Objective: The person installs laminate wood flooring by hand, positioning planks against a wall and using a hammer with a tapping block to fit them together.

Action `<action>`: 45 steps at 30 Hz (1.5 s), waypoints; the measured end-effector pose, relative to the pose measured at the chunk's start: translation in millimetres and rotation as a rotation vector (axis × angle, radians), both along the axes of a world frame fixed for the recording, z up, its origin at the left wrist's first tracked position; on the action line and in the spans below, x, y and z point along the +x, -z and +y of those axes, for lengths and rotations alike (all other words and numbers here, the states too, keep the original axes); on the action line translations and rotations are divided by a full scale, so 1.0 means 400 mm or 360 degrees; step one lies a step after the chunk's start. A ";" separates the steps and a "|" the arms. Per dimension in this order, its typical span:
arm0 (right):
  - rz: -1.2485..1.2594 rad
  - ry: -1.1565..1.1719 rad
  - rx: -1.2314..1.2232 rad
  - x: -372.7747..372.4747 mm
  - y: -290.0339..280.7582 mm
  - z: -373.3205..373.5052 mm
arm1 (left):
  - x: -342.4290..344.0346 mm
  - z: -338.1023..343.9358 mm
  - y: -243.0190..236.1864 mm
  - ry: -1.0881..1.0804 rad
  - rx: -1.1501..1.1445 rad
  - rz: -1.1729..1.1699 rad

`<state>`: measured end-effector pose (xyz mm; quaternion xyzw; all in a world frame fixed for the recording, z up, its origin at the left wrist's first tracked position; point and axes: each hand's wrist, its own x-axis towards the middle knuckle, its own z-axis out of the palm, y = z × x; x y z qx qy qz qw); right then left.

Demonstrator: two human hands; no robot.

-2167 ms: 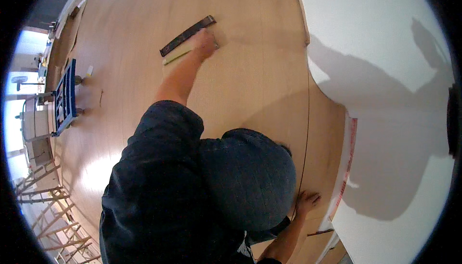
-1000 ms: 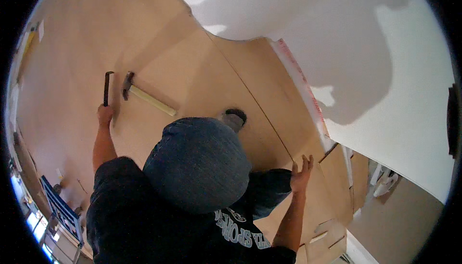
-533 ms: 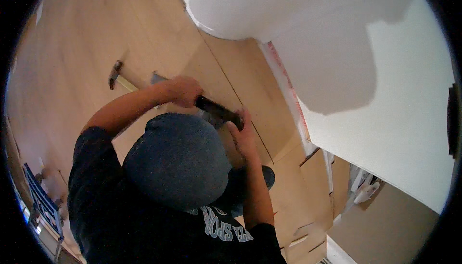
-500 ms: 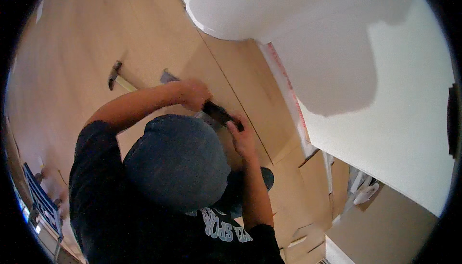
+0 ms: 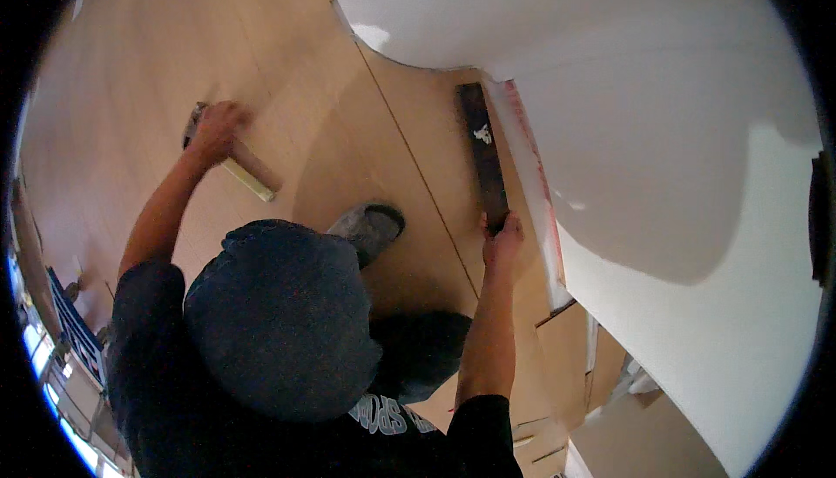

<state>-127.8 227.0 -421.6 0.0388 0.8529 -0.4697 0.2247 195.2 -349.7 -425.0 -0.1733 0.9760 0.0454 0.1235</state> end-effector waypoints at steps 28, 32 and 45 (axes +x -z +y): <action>0.0129 0.0050 0.0547 -0.071 0.101 -0.085 | 0.030 0.020 -0.069 0.0169 0.0011 -0.0330; 0.0821 -0.0124 0.0919 -0.004 -0.045 -0.108 | -0.187 0.109 -0.090 0.0266 0.0247 -0.0577; -0.0213 -0.0620 0.0307 0.163 -0.150 -0.338 | -0.701 0.468 -0.202 0.1469 0.0695 0.0654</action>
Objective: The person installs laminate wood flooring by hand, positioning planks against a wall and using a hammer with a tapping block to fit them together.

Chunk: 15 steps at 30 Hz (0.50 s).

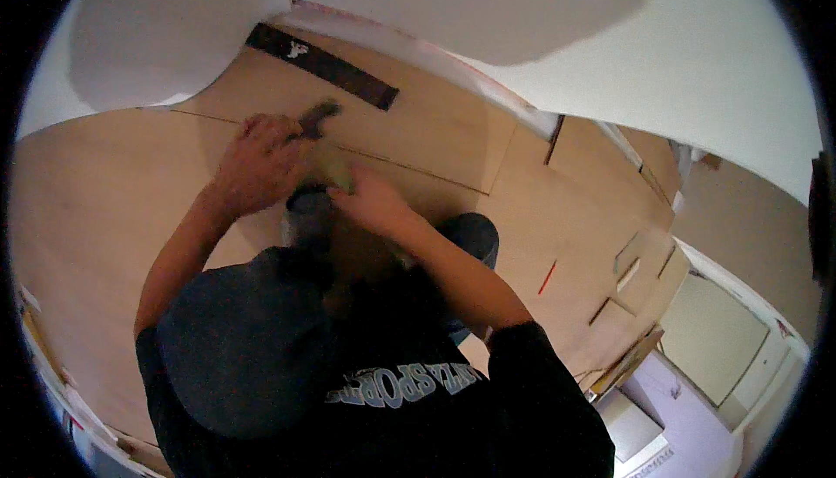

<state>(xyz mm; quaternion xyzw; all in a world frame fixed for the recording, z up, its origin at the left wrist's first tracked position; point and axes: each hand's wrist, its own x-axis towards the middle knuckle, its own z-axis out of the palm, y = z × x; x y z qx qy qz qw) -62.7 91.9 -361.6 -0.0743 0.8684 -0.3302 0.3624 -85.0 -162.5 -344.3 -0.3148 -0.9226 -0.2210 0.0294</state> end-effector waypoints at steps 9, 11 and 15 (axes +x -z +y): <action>-0.0310 0.0659 -0.0704 0.010 0.028 0.102 | -0.186 -0.150 0.391 -0.0599 -0.0340 0.0219; -0.0087 0.0600 -0.0393 0.067 0.201 0.121 | -0.202 -0.080 0.434 -0.0699 -0.0373 0.0258; -0.0115 0.0664 -0.0362 0.075 0.195 0.011 | -0.141 -0.007 0.424 -0.0715 -0.0184 0.0210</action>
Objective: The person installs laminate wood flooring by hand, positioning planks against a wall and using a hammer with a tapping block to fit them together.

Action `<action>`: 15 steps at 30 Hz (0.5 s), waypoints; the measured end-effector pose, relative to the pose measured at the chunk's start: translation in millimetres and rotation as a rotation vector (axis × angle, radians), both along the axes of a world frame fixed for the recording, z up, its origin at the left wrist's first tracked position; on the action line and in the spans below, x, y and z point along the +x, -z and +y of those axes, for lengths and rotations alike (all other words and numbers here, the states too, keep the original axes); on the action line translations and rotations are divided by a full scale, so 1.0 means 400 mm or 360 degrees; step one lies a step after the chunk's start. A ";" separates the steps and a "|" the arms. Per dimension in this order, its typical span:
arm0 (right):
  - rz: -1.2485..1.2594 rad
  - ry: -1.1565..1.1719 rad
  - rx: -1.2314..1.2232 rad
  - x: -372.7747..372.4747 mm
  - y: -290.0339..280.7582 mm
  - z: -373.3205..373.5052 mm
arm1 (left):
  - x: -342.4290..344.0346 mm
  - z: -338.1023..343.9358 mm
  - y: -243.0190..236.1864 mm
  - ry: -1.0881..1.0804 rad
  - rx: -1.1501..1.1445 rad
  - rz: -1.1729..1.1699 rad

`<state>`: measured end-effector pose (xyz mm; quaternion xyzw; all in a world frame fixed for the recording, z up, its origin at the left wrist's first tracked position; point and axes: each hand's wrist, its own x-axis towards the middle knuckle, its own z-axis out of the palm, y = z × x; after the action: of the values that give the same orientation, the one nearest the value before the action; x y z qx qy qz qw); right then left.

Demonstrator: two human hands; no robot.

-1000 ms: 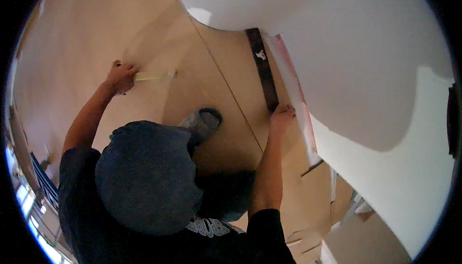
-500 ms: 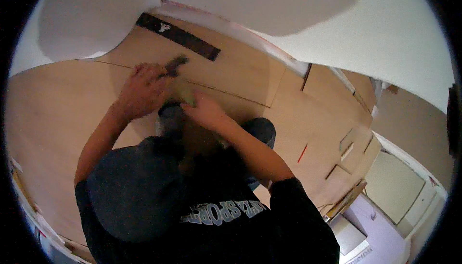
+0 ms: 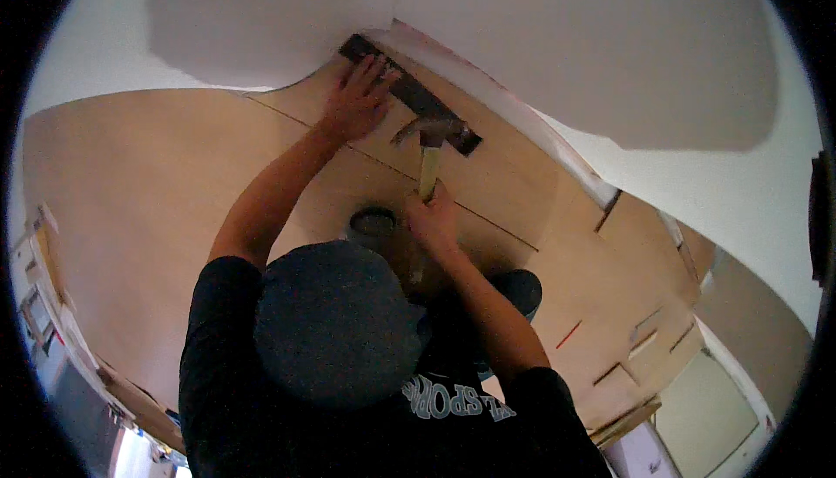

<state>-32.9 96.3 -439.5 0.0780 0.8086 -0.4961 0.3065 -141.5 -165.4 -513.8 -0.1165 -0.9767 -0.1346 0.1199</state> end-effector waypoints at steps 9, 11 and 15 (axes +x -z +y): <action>0.0176 0.0198 0.0321 -0.048 0.059 -0.019 | -0.048 0.048 0.049 0.0103 -0.0033 -0.0168; 0.0844 -0.0477 0.0767 -0.005 0.209 -0.013 | -0.091 0.062 0.065 0.0136 0.0005 -0.0012; 0.0449 -0.0805 0.0515 -0.080 0.141 -0.202 | -0.101 0.044 0.081 0.0134 -0.0338 -0.0274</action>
<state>-65.0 15.4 -495.9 -0.1470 0.9052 -0.2752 0.2886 -181.7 -147.8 -546.2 -0.1573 -0.9864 -0.0447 0.0170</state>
